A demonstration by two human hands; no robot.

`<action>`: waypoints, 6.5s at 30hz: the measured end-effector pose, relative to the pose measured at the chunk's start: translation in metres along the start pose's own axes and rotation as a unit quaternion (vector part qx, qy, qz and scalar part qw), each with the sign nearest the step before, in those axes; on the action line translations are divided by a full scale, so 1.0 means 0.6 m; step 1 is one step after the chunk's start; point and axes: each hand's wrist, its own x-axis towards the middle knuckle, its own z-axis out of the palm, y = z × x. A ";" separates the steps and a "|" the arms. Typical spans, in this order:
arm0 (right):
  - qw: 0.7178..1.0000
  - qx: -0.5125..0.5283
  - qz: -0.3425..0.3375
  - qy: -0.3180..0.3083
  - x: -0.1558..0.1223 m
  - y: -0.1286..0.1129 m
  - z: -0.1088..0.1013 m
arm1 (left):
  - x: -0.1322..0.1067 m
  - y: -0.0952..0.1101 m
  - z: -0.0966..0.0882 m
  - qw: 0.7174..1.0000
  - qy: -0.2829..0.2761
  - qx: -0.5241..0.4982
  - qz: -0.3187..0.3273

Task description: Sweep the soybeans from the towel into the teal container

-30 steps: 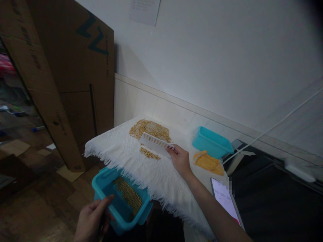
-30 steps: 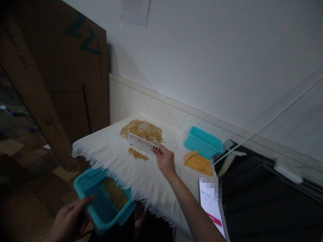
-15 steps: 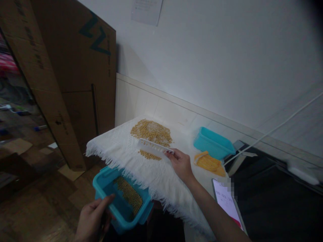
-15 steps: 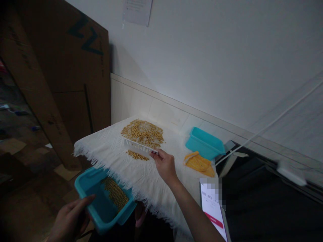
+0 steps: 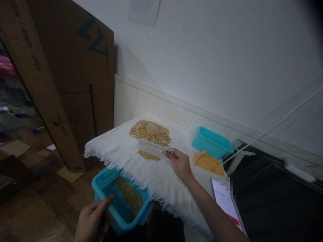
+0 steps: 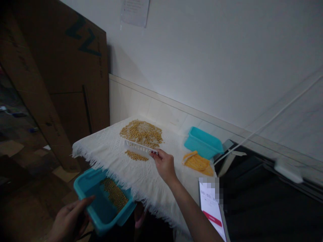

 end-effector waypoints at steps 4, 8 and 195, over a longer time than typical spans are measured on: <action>1.000 0.001 0.008 -0.003 -0.003 -0.003 0.000 | 0.003 -0.001 0.000 1.000 0.000 0.009 -0.007; 1.000 0.005 0.013 -0.007 -0.002 -0.005 -0.002 | 0.002 0.000 -0.001 1.000 -0.005 0.006 -0.006; 0.907 -0.346 -0.137 0.196 -0.179 -0.041 -0.064 | -0.022 -0.016 0.013 0.998 -0.049 0.019 -0.032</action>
